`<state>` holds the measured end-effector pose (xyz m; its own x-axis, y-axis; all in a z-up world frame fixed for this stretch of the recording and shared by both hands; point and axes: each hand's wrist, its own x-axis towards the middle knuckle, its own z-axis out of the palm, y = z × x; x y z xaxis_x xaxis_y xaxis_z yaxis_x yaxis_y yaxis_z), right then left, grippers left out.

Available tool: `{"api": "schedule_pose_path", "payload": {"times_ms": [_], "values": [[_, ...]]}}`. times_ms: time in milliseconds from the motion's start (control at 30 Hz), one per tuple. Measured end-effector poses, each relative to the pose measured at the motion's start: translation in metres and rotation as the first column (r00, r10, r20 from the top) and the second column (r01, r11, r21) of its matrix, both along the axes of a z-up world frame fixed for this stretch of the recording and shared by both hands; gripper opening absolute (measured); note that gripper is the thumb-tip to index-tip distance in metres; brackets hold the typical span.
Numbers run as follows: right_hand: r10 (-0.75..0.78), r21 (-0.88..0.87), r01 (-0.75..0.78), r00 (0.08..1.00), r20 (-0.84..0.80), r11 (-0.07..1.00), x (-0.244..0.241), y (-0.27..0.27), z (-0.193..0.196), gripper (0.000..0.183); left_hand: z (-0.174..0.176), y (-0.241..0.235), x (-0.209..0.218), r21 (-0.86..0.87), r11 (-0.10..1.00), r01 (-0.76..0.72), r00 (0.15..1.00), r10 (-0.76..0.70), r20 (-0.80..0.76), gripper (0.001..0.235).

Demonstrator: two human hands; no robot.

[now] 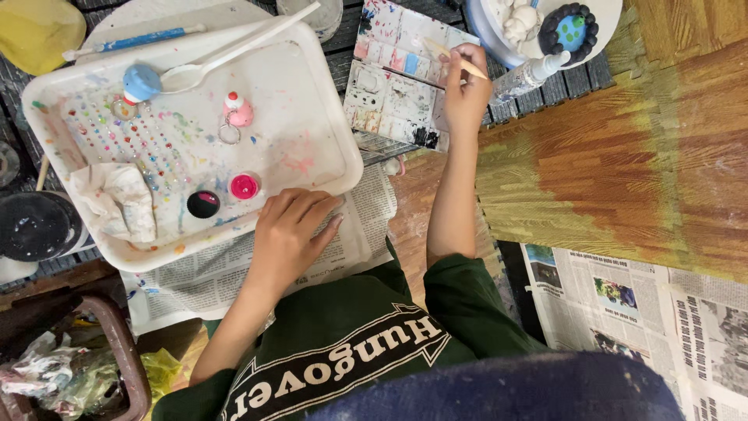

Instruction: The person paints small figurines using a brush and various paint colors. They mix paints on a palette, apply paint to the figurines, and occasionally clean the brush in a water container.

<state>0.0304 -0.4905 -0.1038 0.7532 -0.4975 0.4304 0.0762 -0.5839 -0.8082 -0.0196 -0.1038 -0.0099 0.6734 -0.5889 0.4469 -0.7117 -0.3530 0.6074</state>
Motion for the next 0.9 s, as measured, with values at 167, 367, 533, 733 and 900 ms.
{"api": "schedule_pose_path", "payload": {"times_ms": [167, 367, 533, 733, 900], "values": [[-0.011, -0.042, 0.013, 0.999, 0.051, 0.999, 0.000, -0.001, -0.007, 0.004, -0.001, 0.000, -0.001, -0.009, 1.000, -0.008, 1.000, 0.008, 0.010, 0.029], [-0.014, 0.020, 0.014, 1.000, 0.013, 1.000, 0.002, -0.003, -0.008, 0.004, -0.001, 0.000, -0.001, -0.014, 1.000, -0.009, 1.000, 0.009, 0.013, 0.030], [-0.005, -0.054, 0.005, 1.000, -0.008, 0.999, -0.001, -0.004, -0.010, 0.003, -0.002, 0.001, 0.000, -0.021, 1.000, -0.009, 1.000, 0.009, 0.028, 0.031], [-0.017, -0.030, 0.018, 0.999, 0.049, 0.999, -0.004, 0.000, -0.018, 0.009, -0.005, 0.005, 0.001, -0.046, 0.999, 0.030, 0.995, -0.025, 0.101, 0.031], [-0.003, 0.403, -0.084, 0.977, 0.212, 0.911, -0.014, 0.015, -0.012, 0.015, -0.015, 0.030, 0.001, -0.179, 0.978, 0.108, 0.953, -0.051, 0.298, 0.028]]}}
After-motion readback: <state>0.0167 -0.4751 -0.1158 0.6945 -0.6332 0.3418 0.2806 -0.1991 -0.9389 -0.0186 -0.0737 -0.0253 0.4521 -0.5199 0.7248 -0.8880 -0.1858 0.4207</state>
